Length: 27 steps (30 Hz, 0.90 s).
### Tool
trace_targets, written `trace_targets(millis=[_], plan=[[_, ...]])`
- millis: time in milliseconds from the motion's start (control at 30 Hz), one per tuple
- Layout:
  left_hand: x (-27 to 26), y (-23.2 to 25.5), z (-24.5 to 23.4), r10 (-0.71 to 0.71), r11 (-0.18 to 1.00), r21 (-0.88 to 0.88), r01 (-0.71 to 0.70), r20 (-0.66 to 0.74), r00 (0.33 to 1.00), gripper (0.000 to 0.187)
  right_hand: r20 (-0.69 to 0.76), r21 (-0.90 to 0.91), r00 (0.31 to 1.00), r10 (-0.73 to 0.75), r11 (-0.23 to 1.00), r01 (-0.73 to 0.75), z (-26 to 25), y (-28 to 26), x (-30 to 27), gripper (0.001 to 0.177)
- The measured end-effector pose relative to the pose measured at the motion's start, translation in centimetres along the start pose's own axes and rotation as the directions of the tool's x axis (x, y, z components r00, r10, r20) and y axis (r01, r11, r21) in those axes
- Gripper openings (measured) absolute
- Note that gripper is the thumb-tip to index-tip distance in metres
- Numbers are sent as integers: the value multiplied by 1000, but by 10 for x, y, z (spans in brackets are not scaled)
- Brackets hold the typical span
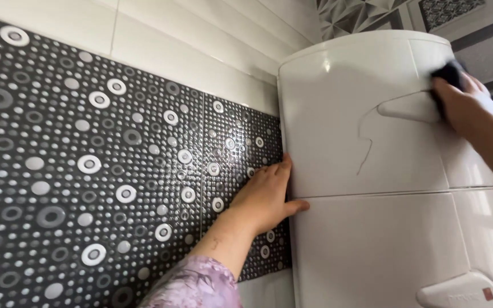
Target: Organizing toiletries into a cabinet and then cleaning a wall-mounted water heater with a damp cloth.
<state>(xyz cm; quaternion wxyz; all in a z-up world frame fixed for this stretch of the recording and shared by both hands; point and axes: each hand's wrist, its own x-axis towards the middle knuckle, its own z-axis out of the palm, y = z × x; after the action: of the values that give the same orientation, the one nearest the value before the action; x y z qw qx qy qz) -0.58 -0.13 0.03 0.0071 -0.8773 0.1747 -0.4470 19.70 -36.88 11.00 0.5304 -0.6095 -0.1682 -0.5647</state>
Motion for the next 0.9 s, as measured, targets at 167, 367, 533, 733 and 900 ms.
trace_targets(millis=[167,367,533,733,900], plan=[[7,-9,11,23,999,37,-22,-25,999,106,-41,148,999,24,989,-18,-4,105,-16,52],[12,-18,21,28,999,36,-27,-39,999,106,-172,-250,981,-91,967,45,1,1,-129,58],[13,-20,21,35,999,32,-34,-31,999,106,-218,-402,969,-117,916,20,33,-36,-158,72],[11,-10,16,-34,998,46,33,29,999,104,-64,-497,975,-213,854,154,65,-101,-208,79],[18,-20,34,-42,994,-99,37,-52,998,86,339,-472,768,-543,608,638,77,-136,-252,79]])
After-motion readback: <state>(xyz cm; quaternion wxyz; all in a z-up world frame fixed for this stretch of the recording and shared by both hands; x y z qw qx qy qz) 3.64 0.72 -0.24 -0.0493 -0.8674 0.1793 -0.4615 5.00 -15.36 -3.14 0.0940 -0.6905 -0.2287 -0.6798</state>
